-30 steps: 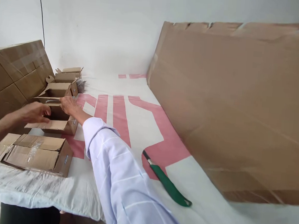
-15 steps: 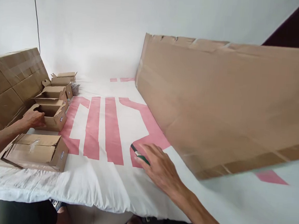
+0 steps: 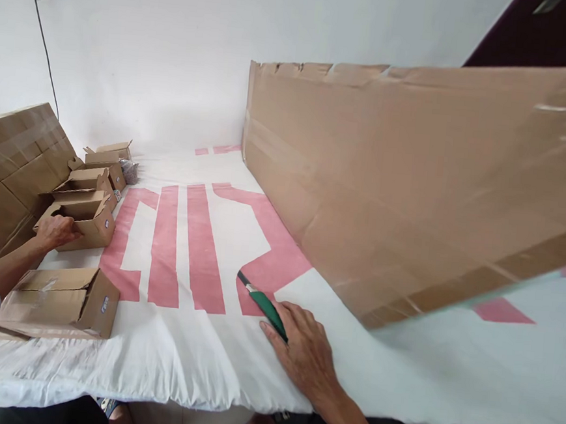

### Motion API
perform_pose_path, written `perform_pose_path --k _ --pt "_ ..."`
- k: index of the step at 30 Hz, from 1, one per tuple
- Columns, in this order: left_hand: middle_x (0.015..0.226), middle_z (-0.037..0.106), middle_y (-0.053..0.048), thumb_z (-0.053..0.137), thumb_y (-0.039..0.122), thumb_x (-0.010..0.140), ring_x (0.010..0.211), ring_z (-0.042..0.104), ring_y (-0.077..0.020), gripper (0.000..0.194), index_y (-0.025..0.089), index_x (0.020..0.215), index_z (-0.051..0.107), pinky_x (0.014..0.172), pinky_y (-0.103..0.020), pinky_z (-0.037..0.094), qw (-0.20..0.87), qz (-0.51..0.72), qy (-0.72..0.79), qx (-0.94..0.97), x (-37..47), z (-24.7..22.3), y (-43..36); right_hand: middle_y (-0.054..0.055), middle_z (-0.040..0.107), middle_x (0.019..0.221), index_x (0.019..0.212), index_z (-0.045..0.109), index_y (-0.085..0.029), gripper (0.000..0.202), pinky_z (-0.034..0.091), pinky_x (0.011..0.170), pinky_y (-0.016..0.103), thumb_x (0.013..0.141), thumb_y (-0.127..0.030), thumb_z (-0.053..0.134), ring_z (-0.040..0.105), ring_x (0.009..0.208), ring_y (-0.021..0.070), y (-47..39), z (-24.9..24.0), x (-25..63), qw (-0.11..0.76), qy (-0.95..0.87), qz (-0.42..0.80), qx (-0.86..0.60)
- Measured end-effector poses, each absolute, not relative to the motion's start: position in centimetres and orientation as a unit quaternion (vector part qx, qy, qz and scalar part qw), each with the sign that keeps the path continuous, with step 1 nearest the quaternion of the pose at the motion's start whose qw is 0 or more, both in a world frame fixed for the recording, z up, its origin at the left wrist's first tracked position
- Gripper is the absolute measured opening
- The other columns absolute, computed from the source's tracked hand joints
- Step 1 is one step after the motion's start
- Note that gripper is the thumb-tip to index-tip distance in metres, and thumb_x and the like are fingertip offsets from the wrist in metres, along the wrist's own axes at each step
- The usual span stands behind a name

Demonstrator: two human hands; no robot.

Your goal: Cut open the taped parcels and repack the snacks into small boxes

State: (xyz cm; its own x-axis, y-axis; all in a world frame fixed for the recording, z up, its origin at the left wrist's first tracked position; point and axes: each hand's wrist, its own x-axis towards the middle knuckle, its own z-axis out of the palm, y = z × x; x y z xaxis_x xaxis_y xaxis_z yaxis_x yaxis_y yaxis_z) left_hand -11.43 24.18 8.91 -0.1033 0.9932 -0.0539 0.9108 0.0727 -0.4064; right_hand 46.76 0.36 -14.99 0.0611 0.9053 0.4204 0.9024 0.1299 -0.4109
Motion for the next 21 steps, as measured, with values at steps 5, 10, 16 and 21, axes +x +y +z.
perform_pose_path --k 5,10,16,21 --pt "0.129 0.079 -0.029 0.072 0.075 0.082 0.123 0.072 -0.0507 0.069 0.017 0.118 0.085 0.092 -0.049 0.055 0.116 0.166 -0.736 -0.647 -11.4 8.8 26.2 0.017 0.078 0.125 0.133 0.074 -0.024 0.043 0.057 0.093 0.05 0.106 -0.049 0.051 0.071 0.116 0.0373 0.5 -15.9 47.1 0.308 -0.693 -0.031 -0.651" --pt "0.129 0.077 -0.032 0.072 0.068 0.087 0.124 0.071 -0.0514 0.068 0.011 0.121 0.084 0.094 -0.052 0.054 0.117 0.15 -0.746 -0.638 -11.1 8.7 27.8 0.016 0.078 0.121 0.132 0.072 -0.019 0.041 0.055 0.085 0.044 0.11 -0.047 0.052 0.071 0.108 0.0333 0.8 -16.7 47.5 0.321 -0.71 -0.091 -0.62" --pt "0.131 0.077 -0.028 0.08 0.067 0.083 0.126 0.069 -0.0489 0.066 0.015 0.123 0.08 0.097 -0.049 0.053 0.106 0.145 -0.748 -0.638 -10.8 8.7 28.0 0.016 0.077 0.118 0.128 0.071 -0.019 0.038 0.052 0.084 0.044 0.112 -0.045 0.05 0.069 0.105 0.0328 0.9 -16.9 47.6 0.323 -0.716 -0.114 -0.608" --pt "0.15 0.065 -0.026 0.093 0.061 0.074 0.141 0.058 -0.0452 0.088 0.015 0.143 0.064 0.11 -0.049 0.049 0.086 0.133 -0.724 -0.672 -11.0 9.7 25.2 0.016 0.077 0.118 0.128 0.071 -0.019 0.039 0.052 0.087 0.046 0.109 -0.046 0.051 0.068 0.108 0.0343 0.9 -17.4 47.7 0.324 -0.711 -0.093 -0.618"
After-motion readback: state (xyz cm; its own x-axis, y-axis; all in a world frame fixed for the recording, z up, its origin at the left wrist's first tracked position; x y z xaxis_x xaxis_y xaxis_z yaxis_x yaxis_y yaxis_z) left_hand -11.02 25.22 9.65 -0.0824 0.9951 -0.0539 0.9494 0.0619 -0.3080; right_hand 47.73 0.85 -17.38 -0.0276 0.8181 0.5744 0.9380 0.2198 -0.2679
